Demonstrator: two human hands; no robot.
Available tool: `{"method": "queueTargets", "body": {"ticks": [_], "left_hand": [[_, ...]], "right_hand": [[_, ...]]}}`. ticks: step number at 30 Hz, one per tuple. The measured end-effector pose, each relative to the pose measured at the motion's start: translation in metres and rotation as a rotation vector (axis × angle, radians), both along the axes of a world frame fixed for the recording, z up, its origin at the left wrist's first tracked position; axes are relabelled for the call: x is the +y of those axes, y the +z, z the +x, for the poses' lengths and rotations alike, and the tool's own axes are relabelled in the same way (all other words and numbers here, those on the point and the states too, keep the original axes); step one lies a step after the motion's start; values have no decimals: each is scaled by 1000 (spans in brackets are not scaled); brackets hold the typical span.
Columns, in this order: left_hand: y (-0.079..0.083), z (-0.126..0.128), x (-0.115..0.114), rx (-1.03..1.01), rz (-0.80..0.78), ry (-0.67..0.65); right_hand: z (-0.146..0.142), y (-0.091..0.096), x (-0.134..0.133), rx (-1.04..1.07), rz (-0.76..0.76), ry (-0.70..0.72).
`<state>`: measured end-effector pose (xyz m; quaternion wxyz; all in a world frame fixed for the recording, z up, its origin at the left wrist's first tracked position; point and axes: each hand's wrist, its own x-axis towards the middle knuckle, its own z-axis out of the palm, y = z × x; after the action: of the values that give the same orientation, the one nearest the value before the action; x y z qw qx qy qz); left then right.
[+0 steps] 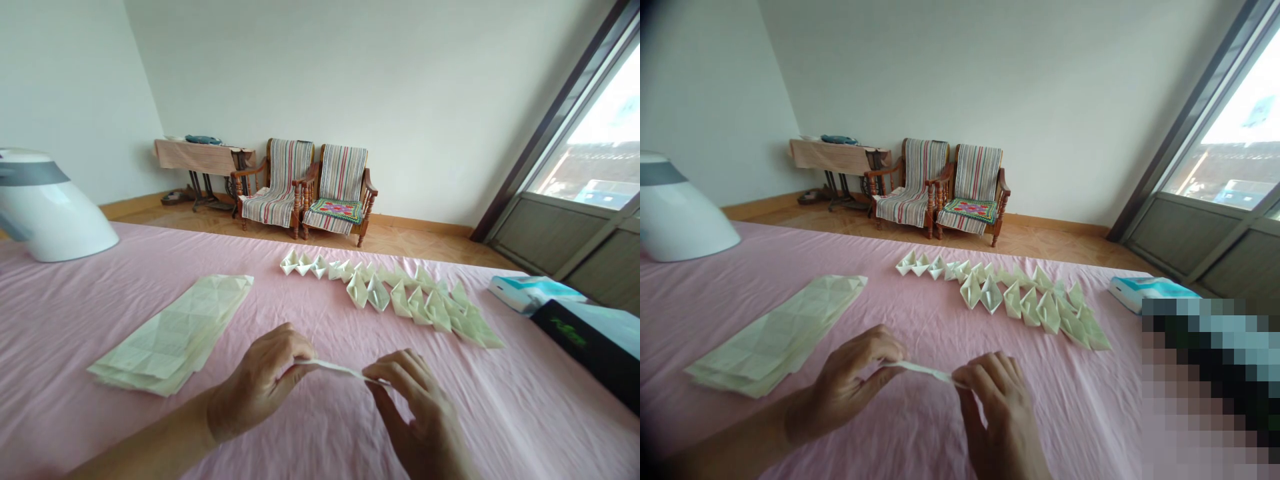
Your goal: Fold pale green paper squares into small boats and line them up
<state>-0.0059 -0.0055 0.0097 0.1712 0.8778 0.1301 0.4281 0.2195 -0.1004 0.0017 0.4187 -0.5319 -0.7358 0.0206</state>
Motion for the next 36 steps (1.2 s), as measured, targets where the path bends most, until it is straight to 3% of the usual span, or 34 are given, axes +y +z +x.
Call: {"method": "queueTargets", "body": {"ticks": [3, 5, 10, 15, 20, 25, 31, 36], "left_hand": [[4, -1, -5, 69, 166, 1], [6, 0, -6, 172, 232, 27], [4, 4, -3, 447, 304, 48], [5, 3, -3, 557, 309, -4], [7, 1, -4, 559, 273, -53], [5, 2, -2, 569, 231, -74], [2, 4, 0, 496, -55, -26], [2, 6, 1, 480, -214, 14]], "right_hand": [[0, 5, -2, -80, 131, 27], [-1, 1, -1, -117, 138, 9], [-6, -14, 1, -258, -29, -52], [-9, -17, -3, -237, -183, -28], [-12, -19, 0, -255, -117, 22], [-9, -23, 2, -206, -164, 37], [-3, -28, 1, -48, -202, -25], [8, -23, 1, -65, -317, -37]]}}
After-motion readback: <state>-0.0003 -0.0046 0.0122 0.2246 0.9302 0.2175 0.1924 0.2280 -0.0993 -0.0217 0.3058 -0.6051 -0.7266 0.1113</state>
